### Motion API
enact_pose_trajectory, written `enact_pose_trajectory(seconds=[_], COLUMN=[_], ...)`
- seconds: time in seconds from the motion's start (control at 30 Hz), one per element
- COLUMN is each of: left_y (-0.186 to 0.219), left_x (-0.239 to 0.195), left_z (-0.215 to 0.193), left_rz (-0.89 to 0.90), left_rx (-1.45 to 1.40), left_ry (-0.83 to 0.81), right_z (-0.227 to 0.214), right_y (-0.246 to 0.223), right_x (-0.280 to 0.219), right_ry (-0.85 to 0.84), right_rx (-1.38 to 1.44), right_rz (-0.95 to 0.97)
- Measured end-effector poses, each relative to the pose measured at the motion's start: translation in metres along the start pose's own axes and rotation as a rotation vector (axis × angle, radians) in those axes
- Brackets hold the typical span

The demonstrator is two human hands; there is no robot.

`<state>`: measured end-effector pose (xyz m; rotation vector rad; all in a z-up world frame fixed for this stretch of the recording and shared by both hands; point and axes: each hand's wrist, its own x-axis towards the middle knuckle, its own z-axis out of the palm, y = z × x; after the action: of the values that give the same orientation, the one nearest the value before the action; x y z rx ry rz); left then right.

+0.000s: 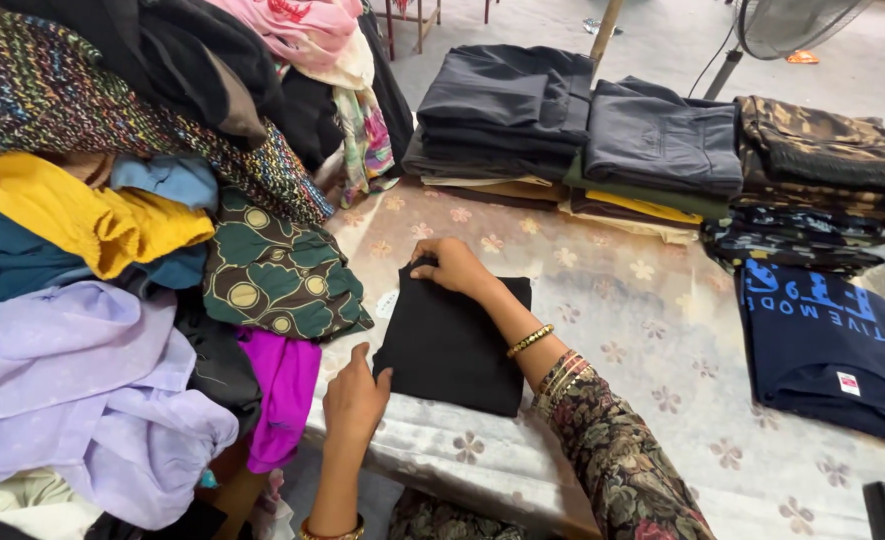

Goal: Folding various garments including t-shirts and shorts on a table and organizing them into stacks.

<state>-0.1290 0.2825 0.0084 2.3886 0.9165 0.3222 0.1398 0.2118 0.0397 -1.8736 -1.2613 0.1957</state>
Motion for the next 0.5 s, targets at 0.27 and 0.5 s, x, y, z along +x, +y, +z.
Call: enact_pose_trajectory(seconds=[0.27, 0.5], left_y=[0.029, 0.117], left_x=[-0.002, 0.019], left_z=[-0.029, -0.062], left_rz=[0.092, 0.558], left_rx=[-0.057, -0.495], left_ry=[0.042, 0.031], right_z=[-0.086, -0.197], right_y=[-0.045, -0.059], right_x=[-0.072, -0.186], right_ry=[0.16, 0.373], right_rx=[0.027, 0.146], right_rz=[-0.081, 0.012])
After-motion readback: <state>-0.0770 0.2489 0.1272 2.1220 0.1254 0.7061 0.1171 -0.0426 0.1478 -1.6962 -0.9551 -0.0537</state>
